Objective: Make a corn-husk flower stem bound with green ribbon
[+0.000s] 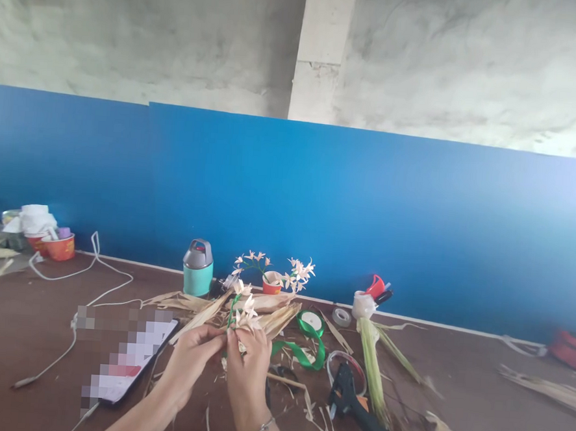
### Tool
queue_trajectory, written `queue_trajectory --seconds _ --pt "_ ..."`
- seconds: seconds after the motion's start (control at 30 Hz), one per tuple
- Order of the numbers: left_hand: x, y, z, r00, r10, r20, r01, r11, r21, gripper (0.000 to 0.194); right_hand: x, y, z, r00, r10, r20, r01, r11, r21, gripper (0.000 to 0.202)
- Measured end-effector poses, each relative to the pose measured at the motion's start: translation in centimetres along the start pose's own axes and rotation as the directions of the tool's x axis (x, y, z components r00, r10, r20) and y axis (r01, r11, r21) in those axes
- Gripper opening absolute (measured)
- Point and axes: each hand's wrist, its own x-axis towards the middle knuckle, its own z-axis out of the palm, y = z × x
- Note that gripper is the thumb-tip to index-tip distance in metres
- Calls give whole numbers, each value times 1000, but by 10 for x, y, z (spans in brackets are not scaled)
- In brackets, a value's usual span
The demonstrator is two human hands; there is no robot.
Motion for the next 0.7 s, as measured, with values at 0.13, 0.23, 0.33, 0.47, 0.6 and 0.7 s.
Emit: queue_trajectory --seconds 0.13,0.23,0.33,0.47,0.6,0.7 --pt "-1 -1 0 1000 -27 0 27 999 -45 8 0 1 -2 999 -11 -30 10 999 -35 21" --pt "0 1 -1 1000 -20 17 21 998 -56 11 2 0 0 987 158 -28 -148 962 229 14" --pt "1 1 -2 999 -7 33 8 999 -43 14 5 -1 1 937 345 46 -322 809 492 19" --pt "3 -2 -3 999 21 29 -20 1000 -19 15 8 -4 2 890 443 103 -411 685 601 27" --pt "1 -1 0 999 24 21 -24 1000 -2 15 8 -5 2 900 423 106 -399 700 592 24" --pt "-2 1 3 1000 -13 9 13 999 -32 18 6 -5 4 919 391 49 -354 766 536 20"
